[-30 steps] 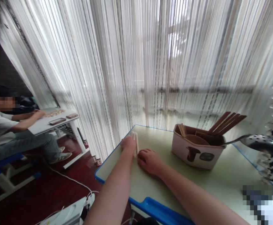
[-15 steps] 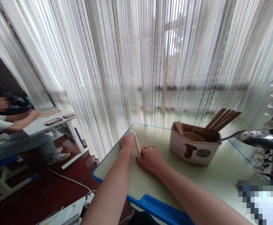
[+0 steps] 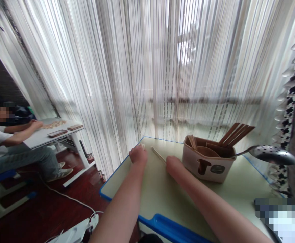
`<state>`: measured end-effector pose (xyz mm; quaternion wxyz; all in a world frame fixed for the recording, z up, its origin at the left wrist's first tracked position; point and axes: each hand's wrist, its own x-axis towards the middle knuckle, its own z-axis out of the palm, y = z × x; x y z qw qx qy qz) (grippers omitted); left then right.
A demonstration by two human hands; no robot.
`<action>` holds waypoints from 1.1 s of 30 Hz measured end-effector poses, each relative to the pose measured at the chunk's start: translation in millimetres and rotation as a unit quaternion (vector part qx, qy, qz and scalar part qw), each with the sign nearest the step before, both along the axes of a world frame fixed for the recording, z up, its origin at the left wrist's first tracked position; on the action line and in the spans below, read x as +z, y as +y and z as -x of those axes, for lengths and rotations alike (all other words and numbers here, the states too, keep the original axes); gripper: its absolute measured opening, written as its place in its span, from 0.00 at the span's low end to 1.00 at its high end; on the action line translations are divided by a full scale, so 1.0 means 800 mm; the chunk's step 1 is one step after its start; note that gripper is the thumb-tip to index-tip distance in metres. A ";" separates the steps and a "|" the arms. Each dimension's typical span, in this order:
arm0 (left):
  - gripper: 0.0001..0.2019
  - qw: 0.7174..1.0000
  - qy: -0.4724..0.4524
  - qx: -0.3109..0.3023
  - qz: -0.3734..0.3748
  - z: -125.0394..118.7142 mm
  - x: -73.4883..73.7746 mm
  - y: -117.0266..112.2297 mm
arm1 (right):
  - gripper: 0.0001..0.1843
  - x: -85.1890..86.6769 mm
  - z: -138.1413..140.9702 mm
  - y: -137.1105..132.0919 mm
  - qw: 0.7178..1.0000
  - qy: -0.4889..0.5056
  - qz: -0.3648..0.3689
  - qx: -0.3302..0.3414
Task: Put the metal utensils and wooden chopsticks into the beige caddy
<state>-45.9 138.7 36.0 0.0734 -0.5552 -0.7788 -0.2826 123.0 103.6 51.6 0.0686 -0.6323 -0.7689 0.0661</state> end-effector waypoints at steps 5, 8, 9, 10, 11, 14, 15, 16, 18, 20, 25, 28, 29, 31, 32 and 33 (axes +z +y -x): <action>0.18 0.939 -0.283 -0.137 -0.143 -0.003 0.003 0.009 | 0.12 0.014 -0.009 0.005 0.987 0.134 0.069 0.055; 0.17 0.837 -0.480 -0.222 -0.145 -0.002 0.005 0.016 | 0.10 0.020 -0.016 0.005 0.935 0.288 0.181 0.096; 0.17 0.814 -0.509 -0.241 -0.139 -0.003 0.006 0.017 | 0.08 0.023 -0.019 0.005 0.907 0.342 0.223 0.101; 0.16 0.797 -0.532 -0.254 -0.133 -0.003 0.008 0.017 | 0.07 0.028 -0.023 0.004 0.880 0.385 0.258 0.103; 0.15 0.777 -0.557 -0.263 -0.128 -0.004 0.010 0.016 | 0.07 0.033 -0.028 0.003 0.862 0.407 0.283 0.106; 0.14 0.669 -0.669 -0.307 -0.099 -0.009 0.018 0.008 | 0.09 0.061 -0.044 -0.009 0.863 0.354 0.332 0.143; 0.13 0.631 -0.699 -0.326 -0.083 -0.010 0.020 0.004 | 0.10 0.074 -0.051 -0.016 0.870 0.313 0.345 0.164; 0.13 0.600 -0.718 -0.345 -0.065 -0.013 0.023 0.000 | 0.11 0.088 -0.057 -0.024 0.879 0.269 0.350 0.183; 0.12 0.560 -0.737 -0.376 -0.040 -0.019 0.028 -0.008 | 0.10 0.118 -0.072 -0.042 0.914 0.172 0.307 0.201; 0.12 0.549 -0.743 -0.380 -0.044 -0.029 0.034 -0.015 | 0.12 0.143 -0.087 -0.059 0.947 0.096 0.239 0.191; 0.15 0.597 -0.722 -0.334 -0.107 -0.073 0.068 -0.029 | 0.13 0.166 -0.122 -0.077 0.977 0.084 0.107 0.167; 0.17 0.657 -0.650 -0.339 -0.176 -0.103 0.107 -0.035 | 0.17 0.164 -0.138 -0.068 0.981 0.136 -0.009 0.136; 0.17 0.673 -0.624 -0.346 -0.198 -0.113 0.122 -0.037 | 0.15 0.163 -0.143 -0.064 0.980 0.149 -0.042 0.127; 0.18 0.693 -0.578 -0.369 -0.220 -0.130 0.150 -0.039 | 0.11 0.162 -0.153 -0.056 0.975 0.170 -0.078 0.120; 0.19 0.700 -0.560 -0.381 -0.226 -0.138 0.163 -0.040 | 0.09 0.162 -0.158 -0.053 0.972 0.179 -0.087 0.122; 0.19 0.705 -0.543 -0.393 -0.230 -0.147 0.174 -0.041 | 0.09 0.163 -0.163 -0.052 0.969 0.189 -0.095 0.125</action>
